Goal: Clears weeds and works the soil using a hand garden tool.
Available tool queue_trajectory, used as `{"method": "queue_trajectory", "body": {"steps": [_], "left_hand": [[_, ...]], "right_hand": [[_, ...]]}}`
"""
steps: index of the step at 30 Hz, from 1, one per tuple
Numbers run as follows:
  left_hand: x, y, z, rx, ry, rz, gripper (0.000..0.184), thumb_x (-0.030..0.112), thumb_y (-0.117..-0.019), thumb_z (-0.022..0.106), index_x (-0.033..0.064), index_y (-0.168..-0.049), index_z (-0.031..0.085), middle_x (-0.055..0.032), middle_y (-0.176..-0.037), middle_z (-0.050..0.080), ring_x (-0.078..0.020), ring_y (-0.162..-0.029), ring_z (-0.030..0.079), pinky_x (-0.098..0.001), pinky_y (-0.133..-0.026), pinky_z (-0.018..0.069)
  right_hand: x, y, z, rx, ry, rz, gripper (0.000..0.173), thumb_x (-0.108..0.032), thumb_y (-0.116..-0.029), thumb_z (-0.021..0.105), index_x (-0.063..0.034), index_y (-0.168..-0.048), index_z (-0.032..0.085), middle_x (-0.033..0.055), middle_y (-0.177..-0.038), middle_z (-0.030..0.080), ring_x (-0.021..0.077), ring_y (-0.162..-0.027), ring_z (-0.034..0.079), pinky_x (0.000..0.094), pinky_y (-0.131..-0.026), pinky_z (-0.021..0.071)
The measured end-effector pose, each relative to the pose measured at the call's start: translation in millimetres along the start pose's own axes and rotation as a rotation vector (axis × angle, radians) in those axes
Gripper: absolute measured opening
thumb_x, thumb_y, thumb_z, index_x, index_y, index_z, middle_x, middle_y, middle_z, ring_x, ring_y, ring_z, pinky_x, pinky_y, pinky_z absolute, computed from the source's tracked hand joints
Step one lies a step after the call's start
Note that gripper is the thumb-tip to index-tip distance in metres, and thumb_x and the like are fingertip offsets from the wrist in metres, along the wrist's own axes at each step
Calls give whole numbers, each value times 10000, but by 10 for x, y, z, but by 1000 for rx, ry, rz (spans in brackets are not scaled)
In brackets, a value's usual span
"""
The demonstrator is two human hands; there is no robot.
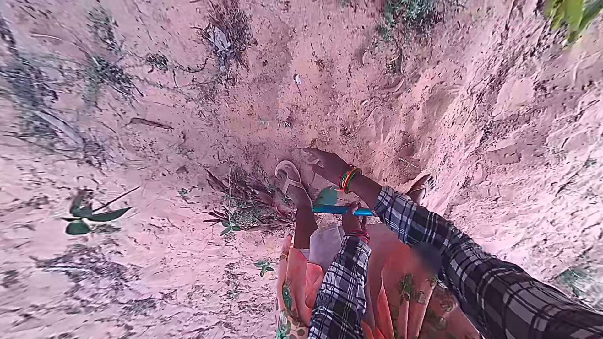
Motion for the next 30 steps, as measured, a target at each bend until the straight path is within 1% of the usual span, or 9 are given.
{"method": "queue_trajectory", "body": {"steps": [2, 5, 9, 11, 13, 19, 22, 25, 30], "left_hand": [[-517, -8, 363, 128, 303, 377, 355, 77, -1048, 487, 33, -1400, 463, -170, -1310, 560, -249, -1130, 550, -448, -922, 464], [-457, 111, 437, 28, 396, 417, 392, 107, -1074, 456, 76, -1462, 410, -148, -1413, 509, -241, -1234, 512, -467, -987, 438], [-233, 313, 401, -31, 466, 393, 401, 158, -1084, 427, 102, -1481, 397, -136, -1439, 503, -244, -1257, 521, -481, -982, 451], [-123, 398, 325, -65, 527, 375, 419, 165, -1086, 420, 109, -1500, 384, -136, -1476, 488, -252, -1298, 507, -503, -1019, 431], [2, 447, 203, -96, 544, 367, 405, 169, -1087, 404, 97, -1485, 391, -141, -1461, 487, -252, -1281, 508, -508, -1015, 416], [596, 897, -210, -72, 675, 494, 399, 96, -1087, 415, 2, -1474, 393, -225, -1419, 510, -254, -1171, 586, -393, -941, 493], [801, 833, -345, -152, 848, 565, 396, 113, -1095, 408, -26, -1465, 384, -230, -1329, 528, -246, -1077, 611, -358, -909, 522], [923, 1084, -452, -252, 830, 537, 296, 157, -1108, 375, -13, -1329, 474, -126, -1116, 565, -168, -931, 593, -306, -835, 522], [1035, 956, -347, -276, 924, 504, 146, 76, -1058, 439, 4, -1167, 505, -98, -942, 471, -174, -758, 516, -279, -694, 491]], "right_hand": [[632, 390, -309, 2, 108, 233, 451, -204, -1066, 577, -53, -1488, 522, 225, -1322, 661, 388, -1186, 658, 565, -1031, 496], [1055, 877, -498, -117, 238, 331, 497, -307, -1062, 588, -44, -1480, 530, 237, -1357, 636, 408, -1219, 637, 587, -1058, 476], [727, 1236, -236, -468, 270, 326, 658, -350, -985, 713, -33, -1508, 470, 247, -1421, 583, 395, -1316, 570, 584, -1124, 408], [610, 1175, -50, -466, 397, 323, 604, -262, -969, 730, -6, -1459, 485, 284, -1312, 624, 448, -1225, 607, 643, -1045, 444], [456, 1038, 108, -440, 509, 380, 463, -192, -1013, 634, 17, -1407, 507, 307, -1257, 642, 480, -1190, 624, 651, -1009, 461], [-254, 489, 371, -392, 634, 454, 461, -189, -1032, 590, -14, -1445, 486, 282, -1298, 640, 453, -1221, 624, 635, -1033, 464], [-710, 293, 396, -369, 803, 474, 461, -237, -1050, 572, -46, -1458, 471, 281, -1280, 651, 472, -1202, 633, 654, -1001, 476], [-1063, 303, 383, -293, 911, 557, 473, -261, -1066, 545, -76, -1488, 438, 273, -1265, 660, 471, -1191, 640, 652, -979, 486], [-958, 481, 323, -242, 745, 492, 622, -177, -986, 648, -91, -1545, 389, 278, -1173, 690, 457, -1086, 679, 617, -965, 503]]}}
Point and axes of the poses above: each hand's wrist, its own y-axis away from the middle knuckle, its own z-axis out of the palm, x = y × z, the point moved 4 cm from there along -y, towards the middle knuckle
